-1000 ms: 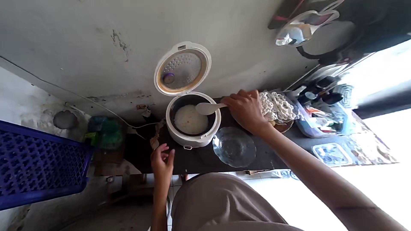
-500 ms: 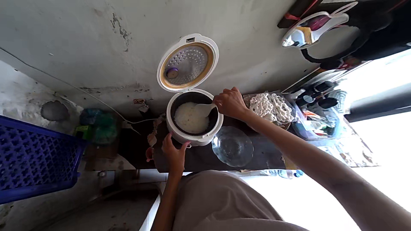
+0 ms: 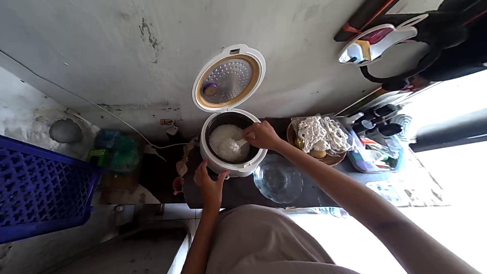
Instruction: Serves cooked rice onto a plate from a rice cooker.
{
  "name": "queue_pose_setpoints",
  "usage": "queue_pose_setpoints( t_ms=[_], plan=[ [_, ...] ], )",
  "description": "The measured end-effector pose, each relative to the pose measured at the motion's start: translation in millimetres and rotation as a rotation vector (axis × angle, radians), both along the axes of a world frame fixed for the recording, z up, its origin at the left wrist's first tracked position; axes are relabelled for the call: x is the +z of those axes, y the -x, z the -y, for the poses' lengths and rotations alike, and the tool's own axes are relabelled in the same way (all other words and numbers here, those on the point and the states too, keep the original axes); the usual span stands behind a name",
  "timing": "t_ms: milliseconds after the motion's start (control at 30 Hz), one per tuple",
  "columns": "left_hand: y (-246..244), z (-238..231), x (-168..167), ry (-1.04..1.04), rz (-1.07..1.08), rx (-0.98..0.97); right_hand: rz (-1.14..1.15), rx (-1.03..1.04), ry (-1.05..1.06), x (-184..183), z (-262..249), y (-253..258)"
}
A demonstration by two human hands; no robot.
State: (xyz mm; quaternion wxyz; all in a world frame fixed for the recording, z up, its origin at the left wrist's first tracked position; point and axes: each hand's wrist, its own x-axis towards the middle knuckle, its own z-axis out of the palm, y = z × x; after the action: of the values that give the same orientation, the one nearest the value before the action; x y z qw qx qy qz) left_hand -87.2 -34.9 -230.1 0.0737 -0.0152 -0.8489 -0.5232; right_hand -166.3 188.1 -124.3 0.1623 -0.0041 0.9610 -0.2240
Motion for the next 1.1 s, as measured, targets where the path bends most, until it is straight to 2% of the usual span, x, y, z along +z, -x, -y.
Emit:
queue_pose_setpoints(
  t_ms=[300,500,633,833,967,1100],
  plan=[
    [-9,6,-5,0.005,-0.047,0.025,-0.175,-0.119,0.204,2,-35,-15],
    [-26,24,-17,0.082,0.010,0.001,-0.180,-0.260,0.334,28,-53,-38],
    [-35,30,-32,0.109,-0.033,-0.022,-0.227,-0.338,0.379,41,-69,-62],
    [-44,26,-35,0.108,-0.055,-0.061,-0.295,-0.472,0.389,53,-100,-124],
    [-49,25,-40,0.134,-0.045,-0.092,-0.238,-0.552,0.335,40,-117,-168],
    [-52,25,-44,0.158,-0.027,-0.132,-0.215,-0.602,0.133,-4,-120,-198]
  ],
)
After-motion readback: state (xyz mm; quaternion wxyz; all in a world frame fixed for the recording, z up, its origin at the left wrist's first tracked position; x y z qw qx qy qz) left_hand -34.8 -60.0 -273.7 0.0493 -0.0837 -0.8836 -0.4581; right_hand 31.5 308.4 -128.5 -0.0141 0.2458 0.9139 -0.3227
